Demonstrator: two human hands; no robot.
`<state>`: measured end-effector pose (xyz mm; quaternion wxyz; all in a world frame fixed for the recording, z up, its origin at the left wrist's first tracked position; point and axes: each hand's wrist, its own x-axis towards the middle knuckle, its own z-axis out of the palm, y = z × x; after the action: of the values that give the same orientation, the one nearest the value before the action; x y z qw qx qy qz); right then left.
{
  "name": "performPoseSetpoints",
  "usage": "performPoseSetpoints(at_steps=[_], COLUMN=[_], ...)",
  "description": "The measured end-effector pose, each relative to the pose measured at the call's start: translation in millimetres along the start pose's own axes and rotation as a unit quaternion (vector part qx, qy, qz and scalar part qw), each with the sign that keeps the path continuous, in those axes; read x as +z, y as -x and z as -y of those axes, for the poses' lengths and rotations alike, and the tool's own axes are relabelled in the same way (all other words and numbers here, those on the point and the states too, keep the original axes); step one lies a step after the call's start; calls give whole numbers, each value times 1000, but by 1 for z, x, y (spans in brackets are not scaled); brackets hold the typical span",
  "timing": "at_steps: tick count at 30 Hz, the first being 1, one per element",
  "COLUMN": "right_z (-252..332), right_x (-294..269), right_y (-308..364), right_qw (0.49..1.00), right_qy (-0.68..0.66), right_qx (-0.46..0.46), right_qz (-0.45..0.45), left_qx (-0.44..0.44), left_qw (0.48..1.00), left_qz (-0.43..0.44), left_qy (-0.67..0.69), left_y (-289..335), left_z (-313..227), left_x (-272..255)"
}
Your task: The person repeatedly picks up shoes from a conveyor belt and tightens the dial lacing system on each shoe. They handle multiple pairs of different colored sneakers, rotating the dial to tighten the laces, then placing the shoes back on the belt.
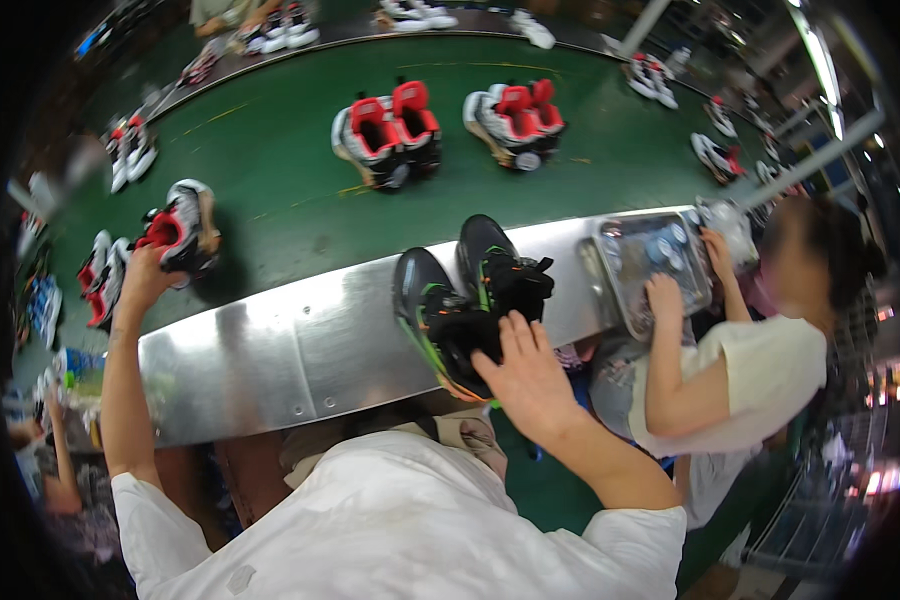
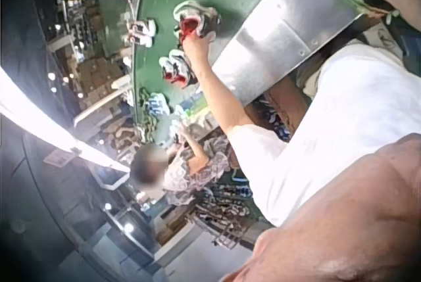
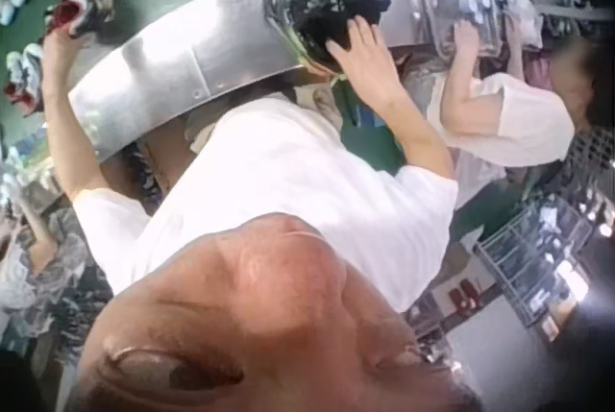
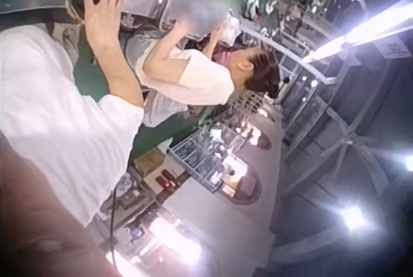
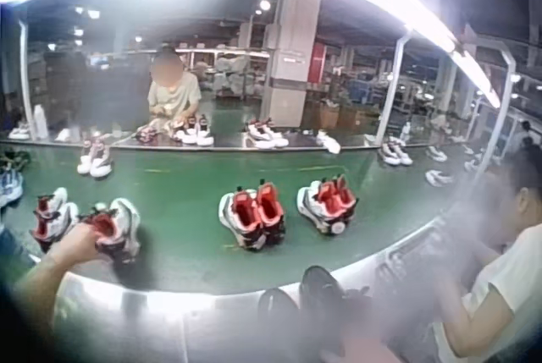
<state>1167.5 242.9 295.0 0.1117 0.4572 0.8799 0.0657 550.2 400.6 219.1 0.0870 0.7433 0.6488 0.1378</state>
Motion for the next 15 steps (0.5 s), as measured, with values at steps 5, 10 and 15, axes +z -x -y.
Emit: performPoseSetpoints(at_steps=[5,10,15], right_z=[6,-4,4], right_x=[-45,-28,5], right_y=[-2,-80,-133], right_qw=[991,964,965], right_qy=[-119,-111,-193], right_qx=[14,-78,-163], right_qz=[-53,-229,-64], left_qx=[-96,-59,33], left_qw=[966,972,949], left_qz=[99,-139,-130], left_qy=[-219,-182,286], left_y=[-5,35,108], left_z=[43,-42,-207], left_x=[35,32,63])
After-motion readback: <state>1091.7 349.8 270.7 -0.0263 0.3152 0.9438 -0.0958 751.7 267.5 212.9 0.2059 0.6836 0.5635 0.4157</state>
